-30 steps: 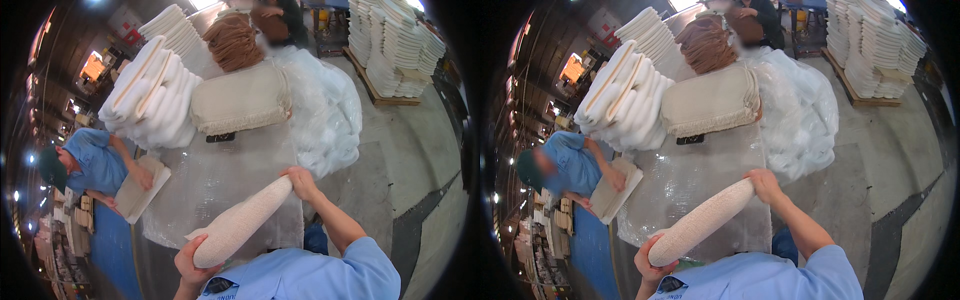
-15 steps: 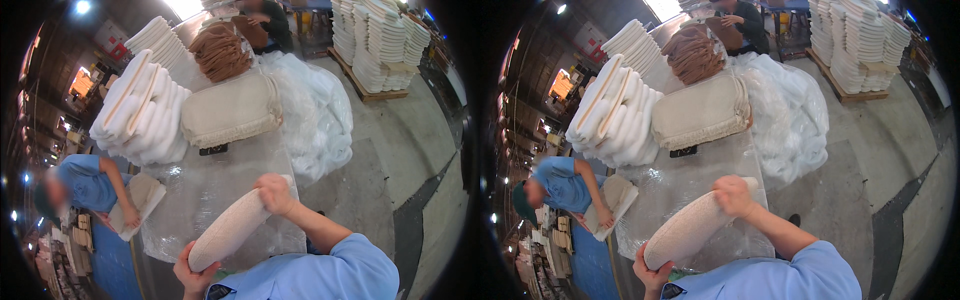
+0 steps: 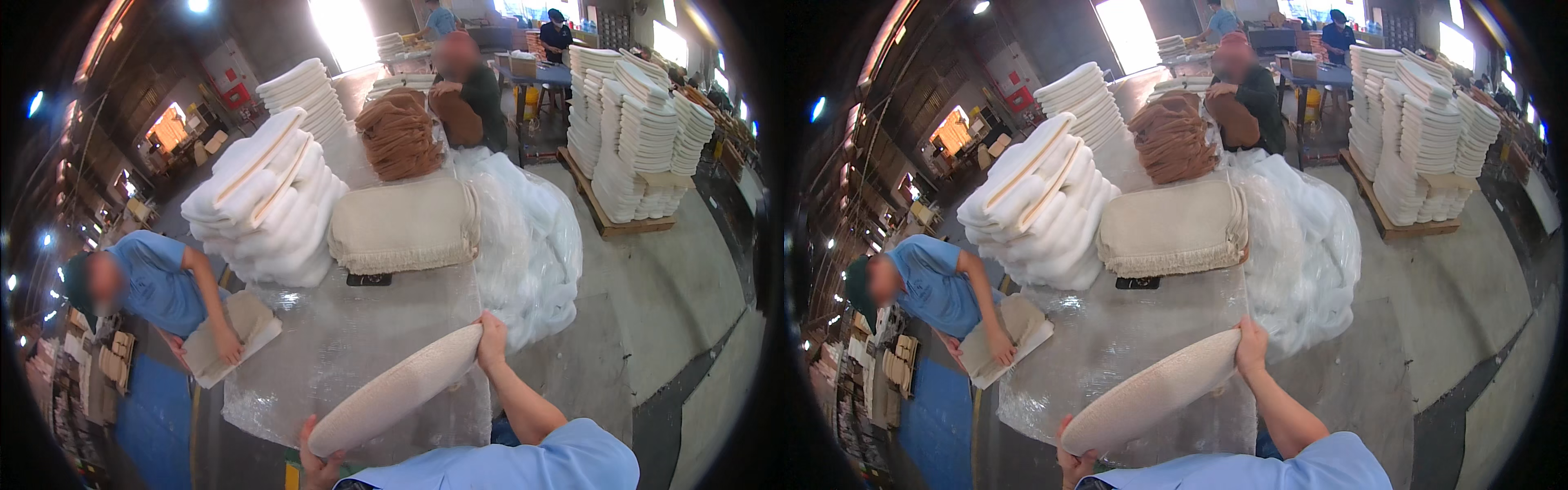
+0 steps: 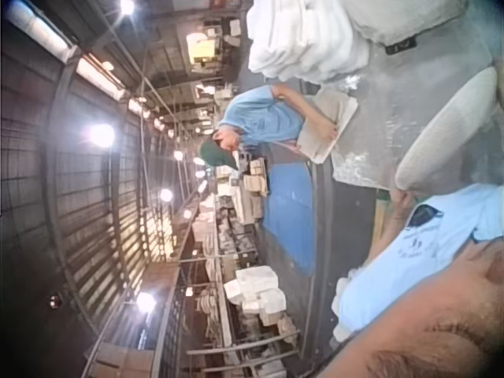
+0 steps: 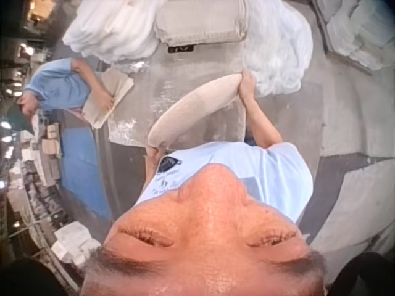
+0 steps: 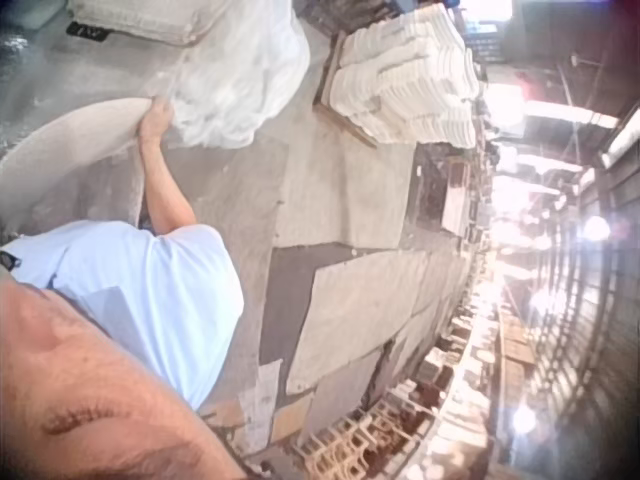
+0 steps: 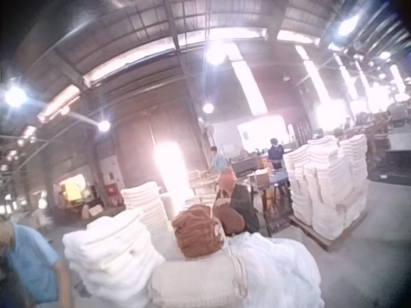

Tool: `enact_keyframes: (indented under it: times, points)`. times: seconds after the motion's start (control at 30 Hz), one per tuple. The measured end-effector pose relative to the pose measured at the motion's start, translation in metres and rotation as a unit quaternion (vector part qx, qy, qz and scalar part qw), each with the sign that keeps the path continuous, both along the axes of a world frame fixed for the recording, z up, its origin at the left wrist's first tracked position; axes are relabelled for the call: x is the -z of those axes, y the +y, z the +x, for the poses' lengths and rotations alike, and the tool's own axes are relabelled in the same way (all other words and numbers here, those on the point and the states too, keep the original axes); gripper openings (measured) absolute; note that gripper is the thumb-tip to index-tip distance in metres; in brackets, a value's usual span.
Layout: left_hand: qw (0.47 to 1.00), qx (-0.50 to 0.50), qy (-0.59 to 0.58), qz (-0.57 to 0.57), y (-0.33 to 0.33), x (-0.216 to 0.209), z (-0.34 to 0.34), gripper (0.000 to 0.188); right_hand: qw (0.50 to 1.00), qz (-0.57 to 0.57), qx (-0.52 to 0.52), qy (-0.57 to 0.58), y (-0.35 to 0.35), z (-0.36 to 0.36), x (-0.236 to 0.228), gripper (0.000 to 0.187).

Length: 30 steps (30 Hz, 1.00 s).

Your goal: The person repeatedly picks up beige rectangular cloths from a table, folds them in half, and places them into a growing stack. The person also uses a small white object to rub the surface of the cloths before folding. The task continues with multiple cloths in a repetitive sequence.

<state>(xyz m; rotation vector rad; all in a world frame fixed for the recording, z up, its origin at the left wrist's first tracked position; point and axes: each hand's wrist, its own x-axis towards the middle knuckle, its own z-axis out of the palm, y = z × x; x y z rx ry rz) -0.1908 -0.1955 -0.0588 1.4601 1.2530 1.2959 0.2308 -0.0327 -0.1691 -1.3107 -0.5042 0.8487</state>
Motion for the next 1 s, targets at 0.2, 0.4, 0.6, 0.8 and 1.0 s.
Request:
enact_keyframes:
  times: [0.2,0.4,0.6,0.8,1.0]
  points:
    - [0.965,0.117,0.234,0.0,0.027,-0.013,0.035,0.076,0.992,0.021,0.05,-0.117,-0.01,0.038,-0.038,0.044]
    - [0.815,0.283,0.497,-0.089,0.066,-0.036,0.094,0.068,0.994,0.01,0.041,-0.096,-0.046,0.035,-0.004,0.041]
    - [0.777,0.314,0.545,-0.043,0.103,-0.031,0.164,0.069,0.978,0.024,0.072,-0.193,-0.057,0.032,-0.003,0.043]
    - [0.743,0.379,0.551,0.04,0.14,-0.014,0.263,0.054,0.977,0.029,0.099,-0.187,-0.058,0.032,0.011,0.041]
    - [0.716,0.397,0.568,0.081,0.144,0.011,0.339,0.042,0.982,0.04,0.081,-0.166,-0.068,0.038,0.012,0.035]
